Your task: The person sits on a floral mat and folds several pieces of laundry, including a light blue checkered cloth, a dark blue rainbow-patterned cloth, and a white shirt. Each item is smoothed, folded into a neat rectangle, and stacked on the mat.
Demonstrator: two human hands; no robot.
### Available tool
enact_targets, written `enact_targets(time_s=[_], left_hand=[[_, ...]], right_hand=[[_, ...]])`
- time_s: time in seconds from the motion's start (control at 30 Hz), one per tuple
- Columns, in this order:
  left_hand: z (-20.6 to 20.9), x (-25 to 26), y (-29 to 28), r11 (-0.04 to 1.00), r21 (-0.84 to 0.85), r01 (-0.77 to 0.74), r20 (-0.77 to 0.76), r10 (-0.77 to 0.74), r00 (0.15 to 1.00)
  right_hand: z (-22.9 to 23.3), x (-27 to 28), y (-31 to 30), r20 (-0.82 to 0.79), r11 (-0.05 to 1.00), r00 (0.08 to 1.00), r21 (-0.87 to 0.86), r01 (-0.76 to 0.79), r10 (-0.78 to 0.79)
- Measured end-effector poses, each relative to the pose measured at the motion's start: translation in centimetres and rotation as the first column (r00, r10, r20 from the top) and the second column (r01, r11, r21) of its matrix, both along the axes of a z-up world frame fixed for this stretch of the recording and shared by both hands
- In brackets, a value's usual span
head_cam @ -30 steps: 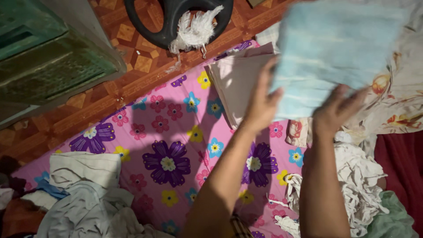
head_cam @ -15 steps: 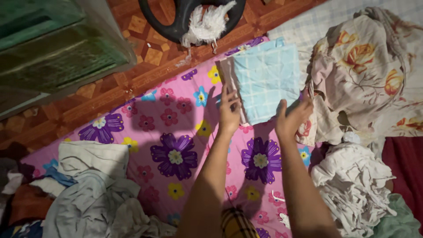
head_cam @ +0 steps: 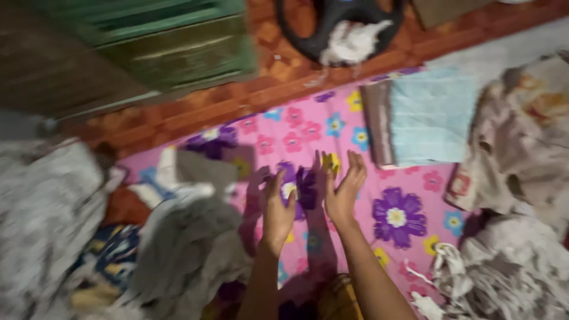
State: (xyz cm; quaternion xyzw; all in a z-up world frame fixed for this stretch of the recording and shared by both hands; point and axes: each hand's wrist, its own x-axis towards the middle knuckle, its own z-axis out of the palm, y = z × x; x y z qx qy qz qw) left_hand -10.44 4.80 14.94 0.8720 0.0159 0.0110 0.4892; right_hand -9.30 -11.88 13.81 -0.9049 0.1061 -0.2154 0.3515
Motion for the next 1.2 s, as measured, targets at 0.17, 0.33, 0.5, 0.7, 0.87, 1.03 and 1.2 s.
enact_targets(time_s=[0.17, 0.33, 0.5, 0.7, 0.87, 1.03, 1.2], left_hand=[[3.9, -4.8, 10.6, 0.990, 0.044, -0.132, 0.079, 0.128, 0.989], [8.3, -8.9, 20.4, 0.957, 0.180, -0.227, 0.166, 0.198, 0.966], [10.7, -12.0, 28.0, 0.865, 0.314, -0.392, 0.215, 0.337, 0.917], [10.1, -14.7, 35.6, 0.802, 0.360, -0.477, 0.092, 0.478, 0.874], [7.0, -15.9, 37.6, 0.829, 0.231, -0.510, 0.035, 0.516, 0.856], [6.0, -16.9, 37.1, 0.820, 0.232, -0.523, 0.044, 0.529, 0.848], [9.3, -17.8, 35.8, 0.844, 0.109, -0.525, 0.101, 0.516, 0.851]], right_hand=[[1.7, -1.4, 10.4, -0.029, 0.973, 0.976, 0.095, -0.212, 0.215], [4.3, -2.6, 19.8, 0.017, 0.905, 0.912, 0.117, -0.408, 0.409], [6.6, -3.3, 27.8, 0.070, 0.832, 0.842, 0.132, -0.540, 0.535], [6.7, -4.5, 35.6, -0.016, 0.720, 0.727, 0.160, -0.675, 0.686], [5.1, -5.7, 40.6, -0.042, 0.587, 0.591, 0.186, -0.788, 0.806], [5.7, -4.8, 43.1, -0.280, 0.506, 0.535, -0.172, -0.845, 0.797], [10.9, -6.0, 41.4, -0.067, 0.474, 0.483, -0.113, -0.873, 0.873]])
